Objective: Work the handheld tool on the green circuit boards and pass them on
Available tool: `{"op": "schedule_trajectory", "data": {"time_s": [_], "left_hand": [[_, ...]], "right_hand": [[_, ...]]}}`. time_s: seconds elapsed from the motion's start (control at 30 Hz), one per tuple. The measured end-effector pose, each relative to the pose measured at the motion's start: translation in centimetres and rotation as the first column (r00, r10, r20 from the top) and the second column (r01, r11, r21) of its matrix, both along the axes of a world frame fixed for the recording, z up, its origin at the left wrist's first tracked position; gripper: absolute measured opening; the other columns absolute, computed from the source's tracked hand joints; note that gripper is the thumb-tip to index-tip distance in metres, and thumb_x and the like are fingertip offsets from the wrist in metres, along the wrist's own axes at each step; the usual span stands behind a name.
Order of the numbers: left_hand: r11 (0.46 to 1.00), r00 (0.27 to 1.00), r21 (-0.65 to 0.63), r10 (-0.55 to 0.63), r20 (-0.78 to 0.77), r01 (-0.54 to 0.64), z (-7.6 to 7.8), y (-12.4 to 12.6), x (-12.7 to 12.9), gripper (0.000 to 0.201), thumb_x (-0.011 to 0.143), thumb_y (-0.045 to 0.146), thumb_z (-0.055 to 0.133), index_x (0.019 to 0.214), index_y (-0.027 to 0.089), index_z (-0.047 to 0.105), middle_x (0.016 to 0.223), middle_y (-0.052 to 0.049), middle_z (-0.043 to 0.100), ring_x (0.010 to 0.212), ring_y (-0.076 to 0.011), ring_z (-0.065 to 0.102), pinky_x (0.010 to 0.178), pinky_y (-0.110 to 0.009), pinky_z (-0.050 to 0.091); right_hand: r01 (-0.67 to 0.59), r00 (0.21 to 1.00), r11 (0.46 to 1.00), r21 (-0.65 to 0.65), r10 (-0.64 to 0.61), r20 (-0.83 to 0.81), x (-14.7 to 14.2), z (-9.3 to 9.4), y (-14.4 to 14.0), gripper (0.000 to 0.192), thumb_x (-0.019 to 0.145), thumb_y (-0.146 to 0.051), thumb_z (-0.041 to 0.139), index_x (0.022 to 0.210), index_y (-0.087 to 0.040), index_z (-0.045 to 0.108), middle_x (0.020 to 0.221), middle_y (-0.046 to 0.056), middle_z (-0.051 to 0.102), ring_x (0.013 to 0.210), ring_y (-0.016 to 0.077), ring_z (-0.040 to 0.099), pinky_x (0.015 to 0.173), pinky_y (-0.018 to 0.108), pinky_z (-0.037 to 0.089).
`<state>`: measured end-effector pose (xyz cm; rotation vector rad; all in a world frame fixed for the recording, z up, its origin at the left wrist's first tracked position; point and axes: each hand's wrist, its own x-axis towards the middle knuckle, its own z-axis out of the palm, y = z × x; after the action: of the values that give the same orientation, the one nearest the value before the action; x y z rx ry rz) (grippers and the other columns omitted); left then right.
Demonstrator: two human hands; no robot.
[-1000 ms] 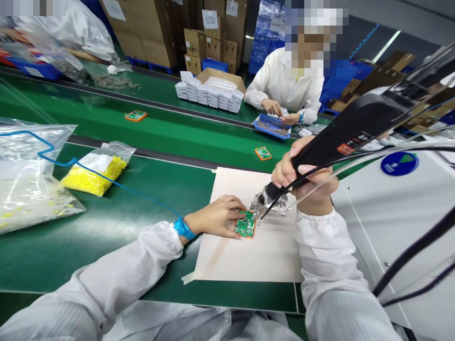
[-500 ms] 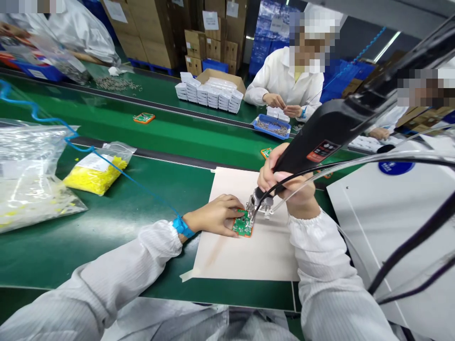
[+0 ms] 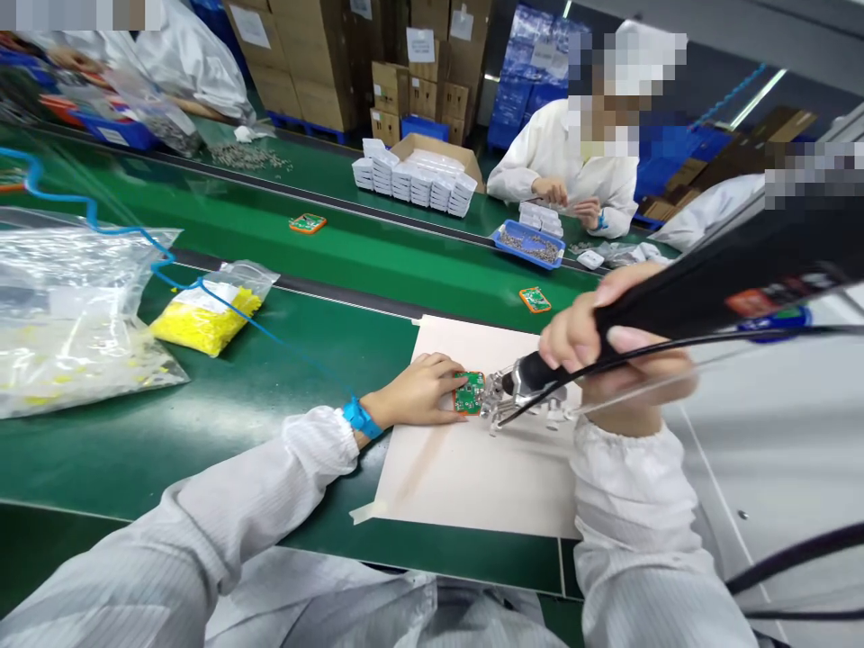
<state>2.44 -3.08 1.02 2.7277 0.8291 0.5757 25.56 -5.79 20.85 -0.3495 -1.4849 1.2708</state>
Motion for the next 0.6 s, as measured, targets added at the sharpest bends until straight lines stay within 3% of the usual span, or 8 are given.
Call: {"op": "schedule_trajectory", "data": {"time_s": [0.1, 0.6], "left_hand": [[1.000, 1.000, 0.001, -0.009, 0.023, 0.009, -0.2, 0.0, 0.0, 0.065, 0.091, 0.064, 0.069, 0.137, 0.019, 0.067, 0.134, -0.012, 0.067, 0.123, -0.0313, 0.055, 0.106, -0.046, 0.043], [1.000, 1.000, -0.019, 0.003, 0.012, -0.003, -0.1, -0.1, 0.2, 0.067, 0.091, 0.064, 0.069, 0.141, 0.020, 0.065, 0.135, -0.012, 0.066, 0.124, -0.0320, 0.055, 0.105, -0.047, 0.044]], "right_hand": [[-0.087, 0.996, 0.990, 0.110, 0.083, 0.036, -1.8, -1.3, 0.3, 0.022, 0.080, -0.026, 0.064, 0.100, -0.022, 0.069, 0.054, -0.002, 0.048, 0.043, 0.0120, 0.047, 0.044, 0.028, 0.045], [-0.092, 0.996, 0.992, 0.086, 0.089, 0.029, -2.1, -2.5, 1.0, 0.023, 0.082, -0.022, 0.059, 0.104, -0.020, 0.066, 0.058, -0.001, 0.046, 0.047, 0.0128, 0.046, 0.046, 0.029, 0.043]]}}
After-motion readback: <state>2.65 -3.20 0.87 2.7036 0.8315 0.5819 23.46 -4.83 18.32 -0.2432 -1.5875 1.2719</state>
